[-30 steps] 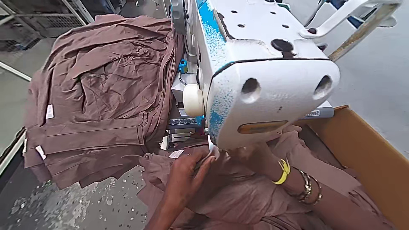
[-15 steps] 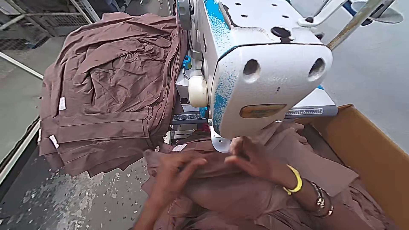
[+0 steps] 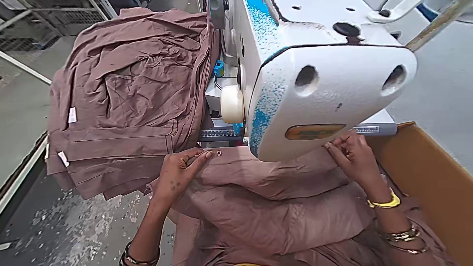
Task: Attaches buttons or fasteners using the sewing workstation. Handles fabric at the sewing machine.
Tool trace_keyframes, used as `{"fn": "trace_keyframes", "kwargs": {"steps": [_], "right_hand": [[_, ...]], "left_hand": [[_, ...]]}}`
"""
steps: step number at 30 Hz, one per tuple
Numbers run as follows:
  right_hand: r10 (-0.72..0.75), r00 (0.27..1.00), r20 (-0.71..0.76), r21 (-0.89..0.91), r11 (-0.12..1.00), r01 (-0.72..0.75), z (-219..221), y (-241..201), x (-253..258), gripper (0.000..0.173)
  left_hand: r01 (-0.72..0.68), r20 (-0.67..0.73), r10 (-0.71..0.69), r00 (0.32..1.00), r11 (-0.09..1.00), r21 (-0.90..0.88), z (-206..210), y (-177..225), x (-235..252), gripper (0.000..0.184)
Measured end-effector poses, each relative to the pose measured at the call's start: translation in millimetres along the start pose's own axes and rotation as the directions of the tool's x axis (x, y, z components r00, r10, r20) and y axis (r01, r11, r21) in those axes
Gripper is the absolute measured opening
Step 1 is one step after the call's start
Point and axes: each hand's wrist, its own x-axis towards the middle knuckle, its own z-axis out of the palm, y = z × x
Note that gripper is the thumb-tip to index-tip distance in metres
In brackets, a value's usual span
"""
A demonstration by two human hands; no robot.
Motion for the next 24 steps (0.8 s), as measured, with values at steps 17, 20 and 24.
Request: {"fn": "trace_keyframes", "kwargs": {"steps": [17, 20, 24], "right_hand": [[-0.026, 1.0, 0.015, -0.319, 0.947, 0.03, 67, -38, 67, 0.023], [-0.11, 0.992, -0.066, -0.301, 0.95, 0.085, 72, -32, 68, 0.017], [-0.159, 0.973, -0.166, -0.224, 0.967, 0.119, 72, -14, 68, 0.02]], "left_hand": [[0.161, 0.235, -0.122, 0.964, 0.974, -0.157, 72, 60, 14, 0.049], [0.228, 0.203, -0.189, 0.961, 0.955, -0.189, 77, 63, 11, 0.047], [0.275, 0.195, -0.235, 0.952, 0.938, -0.212, 78, 65, 9, 0.043]]}}
